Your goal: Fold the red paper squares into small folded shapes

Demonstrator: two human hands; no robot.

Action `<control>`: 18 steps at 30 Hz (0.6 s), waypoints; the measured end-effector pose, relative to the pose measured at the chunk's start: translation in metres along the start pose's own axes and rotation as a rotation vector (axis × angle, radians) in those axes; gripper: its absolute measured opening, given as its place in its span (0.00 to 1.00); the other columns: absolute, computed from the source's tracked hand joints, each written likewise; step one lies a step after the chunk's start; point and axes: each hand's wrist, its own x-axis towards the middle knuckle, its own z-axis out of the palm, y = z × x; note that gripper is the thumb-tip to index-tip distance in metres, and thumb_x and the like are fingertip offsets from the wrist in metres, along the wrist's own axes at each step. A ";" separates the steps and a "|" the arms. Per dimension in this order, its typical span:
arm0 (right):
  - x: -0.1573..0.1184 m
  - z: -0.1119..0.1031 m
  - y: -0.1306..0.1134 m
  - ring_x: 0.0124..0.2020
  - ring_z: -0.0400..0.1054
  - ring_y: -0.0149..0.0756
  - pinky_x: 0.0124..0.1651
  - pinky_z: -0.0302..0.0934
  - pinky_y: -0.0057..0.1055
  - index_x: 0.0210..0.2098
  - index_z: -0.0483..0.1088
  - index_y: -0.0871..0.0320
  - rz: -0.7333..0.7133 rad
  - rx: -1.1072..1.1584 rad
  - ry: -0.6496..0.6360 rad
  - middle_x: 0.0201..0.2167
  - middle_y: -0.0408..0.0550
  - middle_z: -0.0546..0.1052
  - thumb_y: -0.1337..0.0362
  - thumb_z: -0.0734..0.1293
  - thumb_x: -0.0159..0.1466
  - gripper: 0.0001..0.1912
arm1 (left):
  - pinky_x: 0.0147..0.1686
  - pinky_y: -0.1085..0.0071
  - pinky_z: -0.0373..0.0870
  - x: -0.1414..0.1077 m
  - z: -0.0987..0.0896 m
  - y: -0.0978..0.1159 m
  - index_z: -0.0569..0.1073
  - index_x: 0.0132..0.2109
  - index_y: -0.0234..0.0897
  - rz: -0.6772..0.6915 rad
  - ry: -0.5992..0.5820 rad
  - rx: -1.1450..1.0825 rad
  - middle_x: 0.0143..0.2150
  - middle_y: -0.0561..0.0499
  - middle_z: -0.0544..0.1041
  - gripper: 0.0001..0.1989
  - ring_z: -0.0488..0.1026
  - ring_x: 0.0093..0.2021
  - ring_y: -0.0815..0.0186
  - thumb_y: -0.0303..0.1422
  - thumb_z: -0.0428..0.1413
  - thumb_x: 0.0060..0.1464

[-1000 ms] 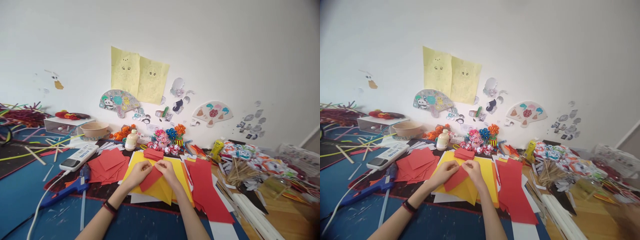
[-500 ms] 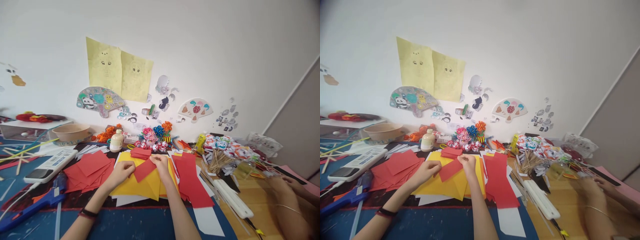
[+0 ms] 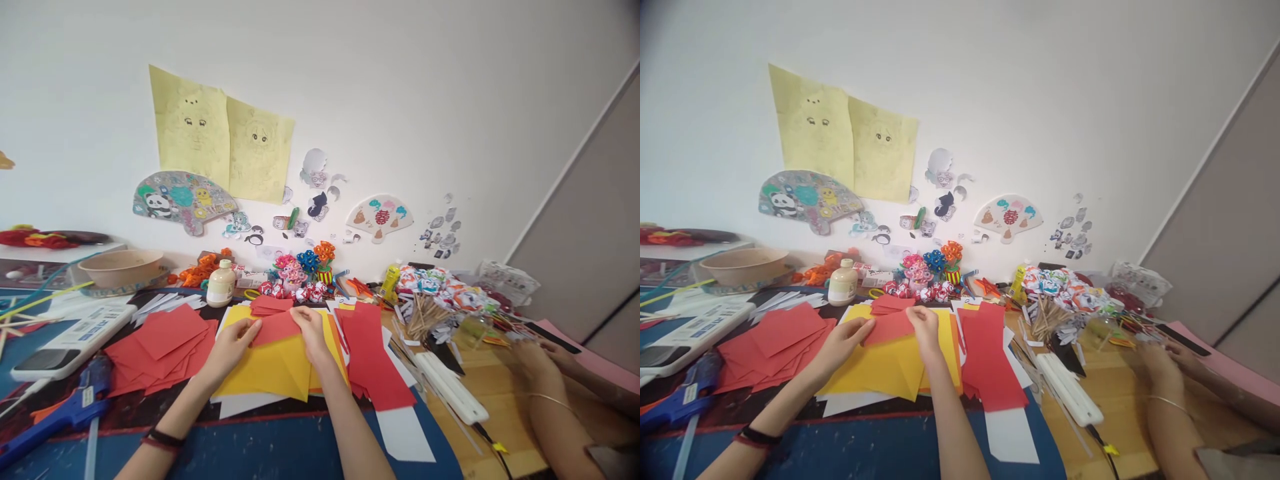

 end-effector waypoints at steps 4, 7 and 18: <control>-0.010 0.009 -0.004 0.24 0.68 0.35 0.30 0.62 0.29 0.29 0.74 0.59 0.163 -0.015 -0.338 0.23 0.45 0.74 0.55 0.71 0.52 0.13 | 0.27 0.74 0.58 0.001 -0.001 -0.007 0.69 0.30 0.38 -0.068 0.165 0.001 0.25 0.54 0.71 0.19 0.66 0.28 0.65 0.50 0.49 0.52; -0.016 0.010 -0.007 0.24 0.68 0.35 0.29 0.60 0.28 0.29 0.74 0.59 0.200 -0.114 -0.489 0.23 0.45 0.75 0.55 0.71 0.52 0.13 | 0.31 0.73 0.60 0.002 -0.004 -0.007 0.70 0.31 0.38 -0.043 0.124 0.030 0.30 0.52 0.74 0.17 0.69 0.32 0.62 0.48 0.50 0.52; -0.017 0.016 0.001 0.21 0.62 0.29 0.24 0.53 0.24 0.23 0.73 0.60 0.110 -0.183 -0.482 0.19 0.41 0.71 0.61 0.67 0.55 0.09 | 0.30 0.73 0.60 -0.002 -0.002 0.002 0.70 0.27 0.37 0.025 0.092 0.081 0.26 0.53 0.73 0.18 0.68 0.30 0.64 0.45 0.46 0.53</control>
